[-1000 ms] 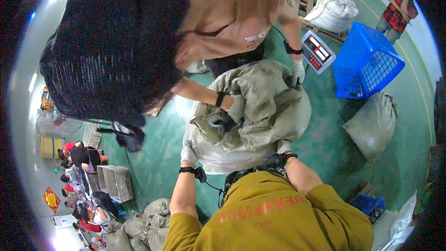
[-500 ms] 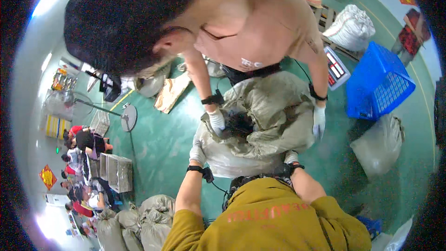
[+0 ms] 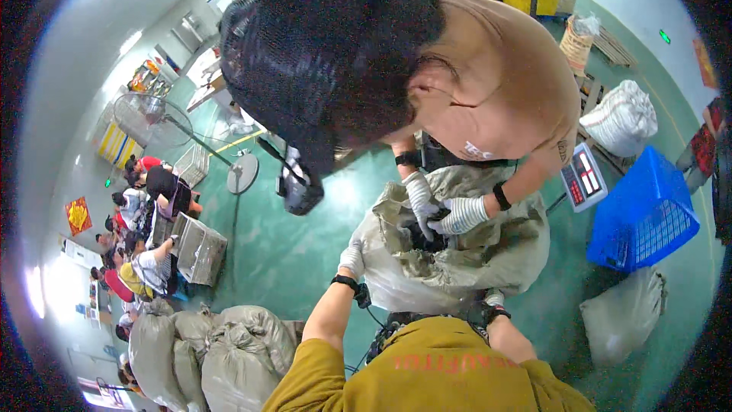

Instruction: The recorder is working with a colleague to bag and weigh black plastic/rubber manufacturing parts.

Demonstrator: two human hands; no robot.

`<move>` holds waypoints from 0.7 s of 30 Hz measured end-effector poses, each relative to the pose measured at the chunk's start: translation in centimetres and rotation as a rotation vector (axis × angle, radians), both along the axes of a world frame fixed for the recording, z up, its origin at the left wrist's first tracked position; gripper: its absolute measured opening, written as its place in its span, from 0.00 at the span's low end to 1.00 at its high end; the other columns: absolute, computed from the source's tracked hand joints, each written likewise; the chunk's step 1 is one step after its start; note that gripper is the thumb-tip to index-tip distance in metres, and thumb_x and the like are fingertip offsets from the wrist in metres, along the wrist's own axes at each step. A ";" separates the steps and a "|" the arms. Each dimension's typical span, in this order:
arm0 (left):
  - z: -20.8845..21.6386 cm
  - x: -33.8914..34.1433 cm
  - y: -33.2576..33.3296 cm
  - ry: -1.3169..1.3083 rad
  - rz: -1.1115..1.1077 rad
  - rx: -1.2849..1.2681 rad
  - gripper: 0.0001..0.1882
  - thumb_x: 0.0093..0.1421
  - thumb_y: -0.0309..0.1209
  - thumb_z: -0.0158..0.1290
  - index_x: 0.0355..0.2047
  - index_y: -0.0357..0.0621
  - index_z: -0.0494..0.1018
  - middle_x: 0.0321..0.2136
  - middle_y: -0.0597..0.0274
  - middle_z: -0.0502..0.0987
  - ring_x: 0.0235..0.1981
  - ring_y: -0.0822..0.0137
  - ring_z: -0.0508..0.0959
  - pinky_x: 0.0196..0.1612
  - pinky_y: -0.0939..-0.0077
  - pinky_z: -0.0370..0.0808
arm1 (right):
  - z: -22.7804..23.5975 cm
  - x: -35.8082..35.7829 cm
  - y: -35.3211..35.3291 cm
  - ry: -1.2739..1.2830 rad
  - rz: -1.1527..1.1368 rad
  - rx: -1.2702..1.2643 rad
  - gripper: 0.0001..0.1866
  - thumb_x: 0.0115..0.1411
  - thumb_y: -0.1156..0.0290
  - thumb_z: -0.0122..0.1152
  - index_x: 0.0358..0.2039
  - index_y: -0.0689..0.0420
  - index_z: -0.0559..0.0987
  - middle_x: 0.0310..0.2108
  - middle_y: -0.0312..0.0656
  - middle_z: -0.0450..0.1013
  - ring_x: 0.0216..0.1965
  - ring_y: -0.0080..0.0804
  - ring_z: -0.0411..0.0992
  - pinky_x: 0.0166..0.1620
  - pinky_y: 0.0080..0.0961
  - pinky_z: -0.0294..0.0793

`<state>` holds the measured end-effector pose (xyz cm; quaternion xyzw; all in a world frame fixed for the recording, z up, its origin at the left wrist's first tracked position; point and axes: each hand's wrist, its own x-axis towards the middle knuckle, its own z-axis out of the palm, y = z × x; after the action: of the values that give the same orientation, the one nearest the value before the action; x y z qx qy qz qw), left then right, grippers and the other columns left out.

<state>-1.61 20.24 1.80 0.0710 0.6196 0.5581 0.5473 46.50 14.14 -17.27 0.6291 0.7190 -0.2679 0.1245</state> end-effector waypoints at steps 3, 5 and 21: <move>0.2 0.2 -0.3 0.084 -0.032 -0.049 0.28 0.61 0.51 0.46 0.46 0.36 0.71 0.37 0.58 0.75 0.35 0.66 0.72 0.40 0.71 0.71 | -0.6 0.6 -0.1 -0.002 0.010 -0.028 0.17 0.57 0.57 0.46 0.39 0.48 0.80 0.42 0.37 0.75 0.42 0.37 0.74 0.44 0.38 0.72; 0.9 1.3 0.2 0.128 -0.067 -0.053 0.28 0.61 0.51 0.45 0.46 0.36 0.71 0.37 0.58 0.75 0.35 0.67 0.72 0.40 0.71 0.71 | -0.9 1.5 -0.9 -0.002 -0.013 -0.031 0.17 0.57 0.57 0.46 0.39 0.48 0.80 0.42 0.36 0.75 0.42 0.36 0.74 0.44 0.38 0.72; 4.8 1.2 -1.2 0.373 -0.183 -0.208 0.27 0.63 0.51 0.41 0.45 0.38 0.72 0.37 0.61 0.75 0.34 0.70 0.71 0.40 0.74 0.69 | -5.9 2.0 -1.9 0.073 0.044 -0.065 0.18 0.56 0.54 0.47 0.38 0.47 0.80 0.42 0.34 0.75 0.41 0.32 0.74 0.44 0.36 0.71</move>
<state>-0.37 19.02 6.59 0.1722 0.7552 0.4165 0.4759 48.47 12.20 -23.20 0.5986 0.7275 -0.3112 0.1247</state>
